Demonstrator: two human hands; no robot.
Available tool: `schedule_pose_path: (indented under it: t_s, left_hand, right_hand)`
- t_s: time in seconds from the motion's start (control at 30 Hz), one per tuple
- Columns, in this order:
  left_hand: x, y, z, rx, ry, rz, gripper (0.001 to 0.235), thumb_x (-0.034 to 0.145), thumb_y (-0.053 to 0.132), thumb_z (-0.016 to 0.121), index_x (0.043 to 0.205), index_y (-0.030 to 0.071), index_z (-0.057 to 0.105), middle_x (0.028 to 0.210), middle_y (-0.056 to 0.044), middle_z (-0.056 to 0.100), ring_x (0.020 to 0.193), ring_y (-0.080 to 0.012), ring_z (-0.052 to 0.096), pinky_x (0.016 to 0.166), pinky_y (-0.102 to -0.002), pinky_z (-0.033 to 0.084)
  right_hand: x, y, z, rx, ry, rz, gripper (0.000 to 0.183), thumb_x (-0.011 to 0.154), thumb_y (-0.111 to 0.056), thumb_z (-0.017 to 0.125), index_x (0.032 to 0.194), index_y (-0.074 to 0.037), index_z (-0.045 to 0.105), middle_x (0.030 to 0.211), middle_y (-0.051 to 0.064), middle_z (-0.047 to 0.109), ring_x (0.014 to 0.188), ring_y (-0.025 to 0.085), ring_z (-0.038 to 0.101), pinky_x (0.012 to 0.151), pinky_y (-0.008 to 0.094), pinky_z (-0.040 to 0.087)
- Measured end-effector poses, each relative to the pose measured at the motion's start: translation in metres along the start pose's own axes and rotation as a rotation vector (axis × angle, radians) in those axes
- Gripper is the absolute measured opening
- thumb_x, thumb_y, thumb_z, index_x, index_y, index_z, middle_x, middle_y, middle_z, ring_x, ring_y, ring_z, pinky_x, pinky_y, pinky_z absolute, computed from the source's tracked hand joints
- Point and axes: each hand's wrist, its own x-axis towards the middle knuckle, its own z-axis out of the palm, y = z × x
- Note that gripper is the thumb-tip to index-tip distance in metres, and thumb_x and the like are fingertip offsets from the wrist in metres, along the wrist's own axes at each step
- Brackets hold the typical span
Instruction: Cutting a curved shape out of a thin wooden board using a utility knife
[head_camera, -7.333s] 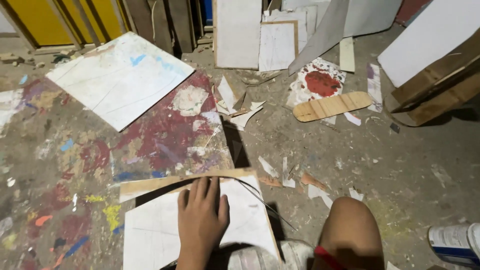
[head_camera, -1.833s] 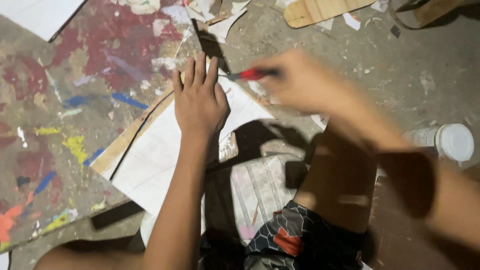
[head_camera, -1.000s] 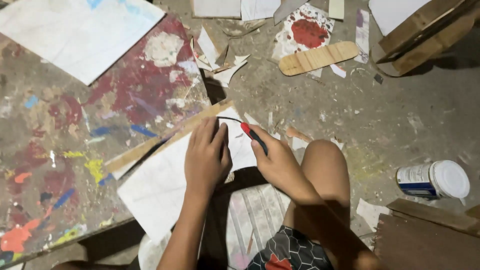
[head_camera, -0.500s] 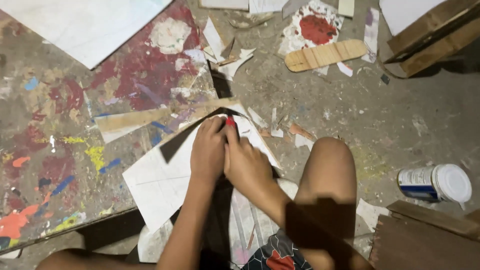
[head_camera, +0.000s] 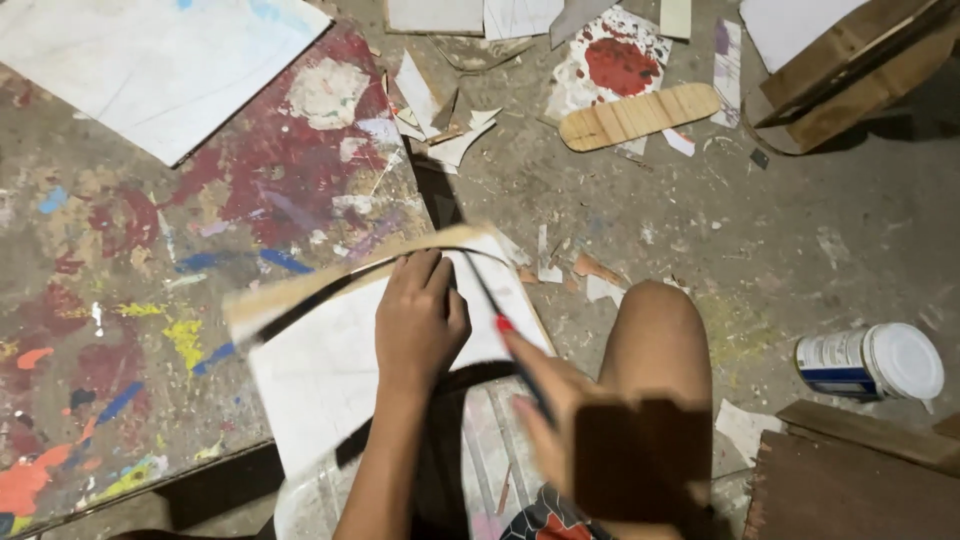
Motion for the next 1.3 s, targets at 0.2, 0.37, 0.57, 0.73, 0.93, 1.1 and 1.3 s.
schedule_pose_path:
  t_s: [0.2, 0.37, 0.57, 0.73, 0.93, 1.1, 1.3]
  left_hand:
    - [-0.001, -0.007, 0.010, 0.107, -0.044, 0.019, 0.040, 0.082, 0.006, 0.060, 0.120, -0.002, 0.066, 0.116, -0.018, 0.066, 0.111, -0.0406, 0.057, 0.112, -0.056, 0.040]
    - [-0.018, -0.011, 0.022, 0.184, 0.068, -0.047, 0.040, 0.086, 0.006, 0.061, 0.125, -0.004, 0.066, 0.124, -0.021, 0.068, 0.119, -0.0396, 0.061, 0.111, -0.051, 0.044]
    - [-0.018, -0.007, 0.018, 0.196, 0.125, -0.118, 0.037, 0.089, 0.003, 0.060, 0.125, -0.005, 0.066, 0.122, -0.021, 0.070, 0.115, -0.0409, 0.064, 0.109, -0.049, 0.048]
    - [-0.017, -0.014, -0.005, -0.066, 0.219, -0.391, 0.031, 0.094, 0.008, 0.059, 0.118, 0.000, 0.077, 0.122, -0.017, 0.075, 0.119, -0.0332, 0.068, 0.107, -0.044, 0.050]
    - [-0.014, -0.033, -0.019, 0.010, 0.196, -0.321, 0.035, 0.094, 0.009, 0.059, 0.125, 0.004, 0.075, 0.124, -0.015, 0.074, 0.117, -0.0340, 0.067, 0.108, -0.046, 0.049]
    - [-0.004, -0.030, -0.046, -0.054, -0.069, -0.332, 0.048, 0.094, 0.015, 0.055, 0.138, -0.003, 0.063, 0.129, -0.023, 0.067, 0.120, -0.0393, 0.060, 0.104, -0.050, 0.046]
    - [-0.018, -0.032, -0.046, 0.410, -0.100, -0.086, 0.064, 0.093, 0.046, 0.061, 0.145, 0.010, 0.058, 0.134, -0.012, 0.066, 0.123, -0.0335, 0.058, 0.104, -0.045, 0.044]
  right_hand:
    - [0.015, 0.026, -0.007, -0.177, 0.056, -0.284, 0.056, 0.090, -0.012, 0.065, 0.145, -0.023, 0.057, 0.117, 0.007, 0.077, 0.080, 0.030, 0.075, 0.063, 0.044, 0.061]
    - [0.017, -0.006, 0.015, -0.111, -0.056, -0.150, 0.053, 0.093, -0.025, 0.059, 0.146, -0.025, 0.053, 0.117, 0.006, 0.073, 0.092, 0.039, 0.070, 0.069, 0.050, 0.054]
    - [-0.019, -0.018, 0.029, -0.008, 0.171, -0.266, 0.048, 0.094, -0.021, 0.058, 0.141, -0.014, 0.061, 0.091, 0.010, 0.063, 0.075, 0.035, 0.065, 0.069, 0.040, 0.051]
    - [-0.053, -0.029, 0.016, 0.312, 0.172, -0.022, 0.047, 0.097, -0.012, 0.049, 0.140, -0.014, 0.068, 0.124, 0.002, 0.069, 0.114, 0.013, 0.066, 0.106, 0.024, 0.037]
    - [-0.089, 0.043, 0.068, 0.699, -0.076, 0.775, 0.053, 0.096, -0.027, 0.047, 0.134, -0.038, 0.082, 0.131, -0.008, 0.061, 0.141, 0.008, 0.057, 0.123, 0.035, 0.045]
    - [-0.080, 0.184, 0.155, 0.557, -0.144, 1.467, 0.119, 0.065, -0.071, 0.084, 0.157, -0.007, 0.044, 0.165, 0.018, 0.036, 0.149, 0.023, 0.046, 0.125, 0.035, 0.034]
    - [-0.011, 0.083, -0.018, 0.173, -0.003, 0.878, 0.071, 0.079, -0.053, 0.065, 0.146, -0.031, 0.055, 0.133, 0.006, 0.066, 0.102, 0.027, 0.072, 0.087, 0.039, 0.051]
